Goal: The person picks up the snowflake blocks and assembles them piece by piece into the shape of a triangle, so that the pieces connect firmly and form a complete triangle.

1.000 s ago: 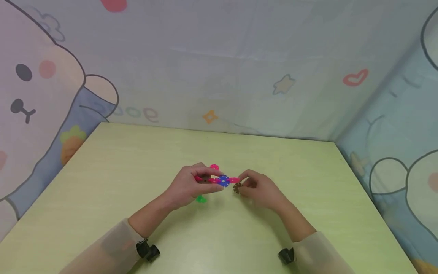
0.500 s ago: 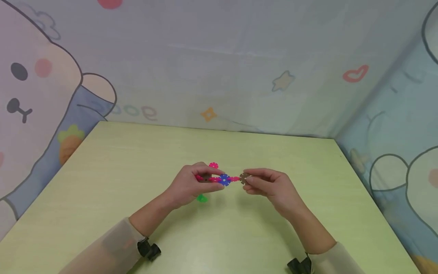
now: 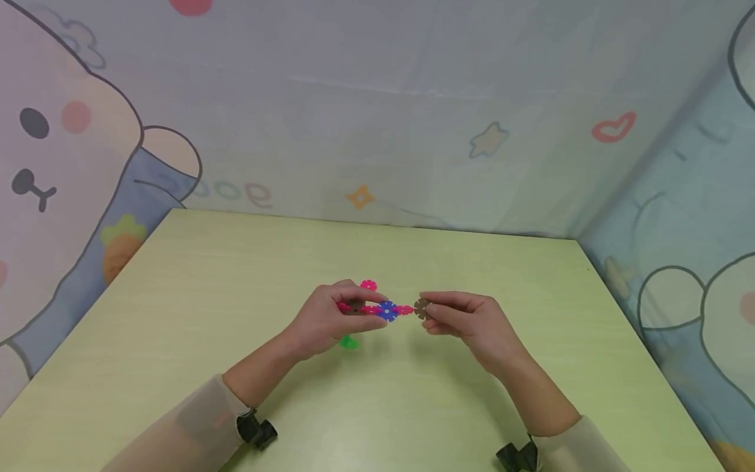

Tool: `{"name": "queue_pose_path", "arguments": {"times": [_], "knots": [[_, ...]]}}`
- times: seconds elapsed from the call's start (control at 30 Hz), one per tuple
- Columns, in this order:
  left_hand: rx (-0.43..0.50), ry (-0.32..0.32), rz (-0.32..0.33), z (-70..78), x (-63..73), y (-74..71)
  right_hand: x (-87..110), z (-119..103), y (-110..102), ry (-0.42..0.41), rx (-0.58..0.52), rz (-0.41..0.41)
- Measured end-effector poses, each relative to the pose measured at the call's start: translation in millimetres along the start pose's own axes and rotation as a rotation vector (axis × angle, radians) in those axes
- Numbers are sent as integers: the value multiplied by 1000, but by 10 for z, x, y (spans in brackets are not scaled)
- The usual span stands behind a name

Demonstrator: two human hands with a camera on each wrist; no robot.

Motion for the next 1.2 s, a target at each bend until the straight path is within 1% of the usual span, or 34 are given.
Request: {"name": "queue_pose_path", "arguments": {"times": [0.17, 0.4, 0.6, 0.83, 1.07, 1.2], "knots": [[7, 5, -5, 5, 3, 16, 0, 13, 7, 8, 14, -3], [4, -3, -17, 1, 10, 49, 8, -3, 55, -16, 42, -11], [-15, 2, -16, 6, 7, 50, 5, 57, 79, 20, 35, 3], [-37, 45, -14, 55, 6, 31, 15, 73, 113, 68, -61, 4], [-55, 50, -13, 117, 13, 15, 12, 169, 155, 139, -174, 13], [-59, 54, 2, 130, 13, -11, 18, 175, 177, 151, -232, 12]]}}
Point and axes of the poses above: each hand's wrist, its own x-axis away from the middle knuckle, its own y-axis out of the palm, z = x × y, the point moved 10 cm from there along -x, towards the middle knuckle, and after that the axes turned 11 degrees about z, right-handed, at the moved point
